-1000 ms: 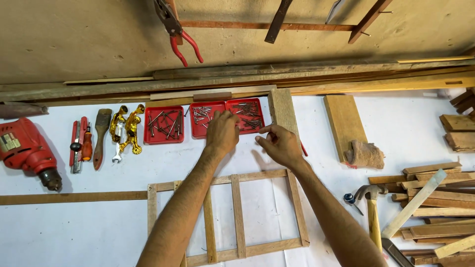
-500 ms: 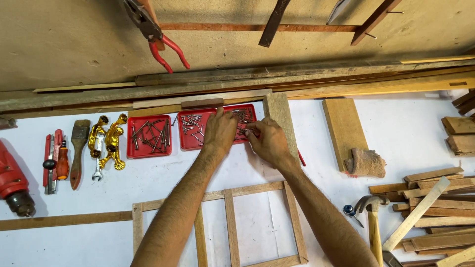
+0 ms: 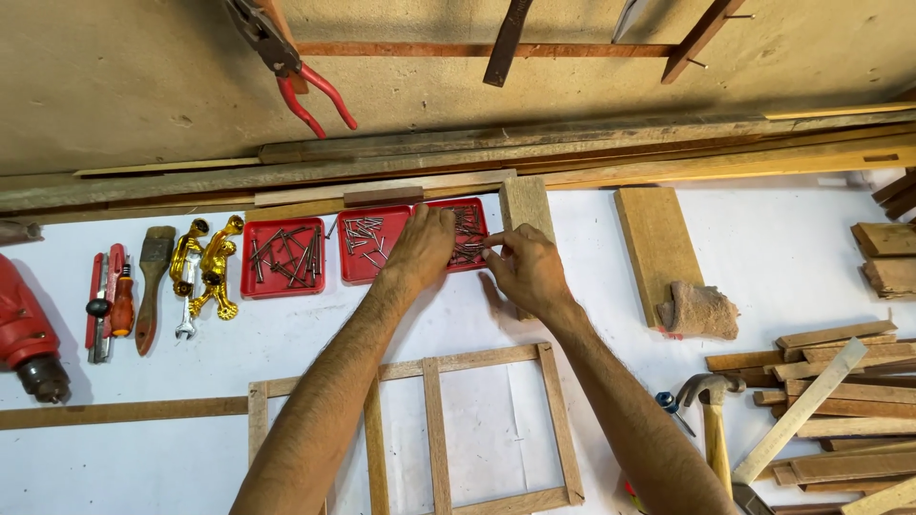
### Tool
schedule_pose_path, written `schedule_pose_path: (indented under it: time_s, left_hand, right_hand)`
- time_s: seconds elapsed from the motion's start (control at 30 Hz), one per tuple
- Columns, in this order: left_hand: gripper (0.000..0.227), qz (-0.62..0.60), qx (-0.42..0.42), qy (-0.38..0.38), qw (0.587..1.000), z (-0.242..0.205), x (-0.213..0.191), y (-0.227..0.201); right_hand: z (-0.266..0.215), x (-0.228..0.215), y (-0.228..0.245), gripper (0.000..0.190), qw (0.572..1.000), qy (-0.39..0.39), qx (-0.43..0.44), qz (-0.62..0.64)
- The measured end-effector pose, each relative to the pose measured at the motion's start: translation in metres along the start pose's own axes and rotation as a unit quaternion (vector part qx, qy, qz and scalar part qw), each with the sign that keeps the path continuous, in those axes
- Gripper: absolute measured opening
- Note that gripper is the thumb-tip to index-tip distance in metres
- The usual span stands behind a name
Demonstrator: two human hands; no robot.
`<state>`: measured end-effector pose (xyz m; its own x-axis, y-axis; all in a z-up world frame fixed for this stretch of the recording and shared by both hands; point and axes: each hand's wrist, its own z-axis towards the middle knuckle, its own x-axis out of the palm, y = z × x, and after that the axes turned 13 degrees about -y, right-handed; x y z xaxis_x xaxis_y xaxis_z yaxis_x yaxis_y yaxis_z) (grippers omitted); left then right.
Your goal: Assembling a wooden frame by measuring, sanding, and nailing wooden strips.
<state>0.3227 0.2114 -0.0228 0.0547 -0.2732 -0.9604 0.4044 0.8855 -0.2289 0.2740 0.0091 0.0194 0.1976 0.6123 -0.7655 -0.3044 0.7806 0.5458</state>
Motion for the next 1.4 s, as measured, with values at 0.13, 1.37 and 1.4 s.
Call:
schedule_pose_path:
  time_s: [0.13,1.37,1.4]
  left_hand:
    - [0.025,-0.032,-0.005,-0.017,0.999,-0.003,0.007,0.008]
    - [0.026,-0.504,-0.059,-0.068,0.859,-0.317,-0.217,-0.114]
    - [0.026,-0.481,-0.070,-0.078,0.871,-0.330,-0.225,-0.112]
  right_hand:
    - [-0.006,0.000,-0.004,0.018,1.000,-0.004,0.001,0.016]
    - [-0.205,-0.123,0.174,0.026,0.856,0.137,0.111,0.487]
    - [-0.209,-0.120,0.185,0.026,0.849,0.147,0.101,0.497]
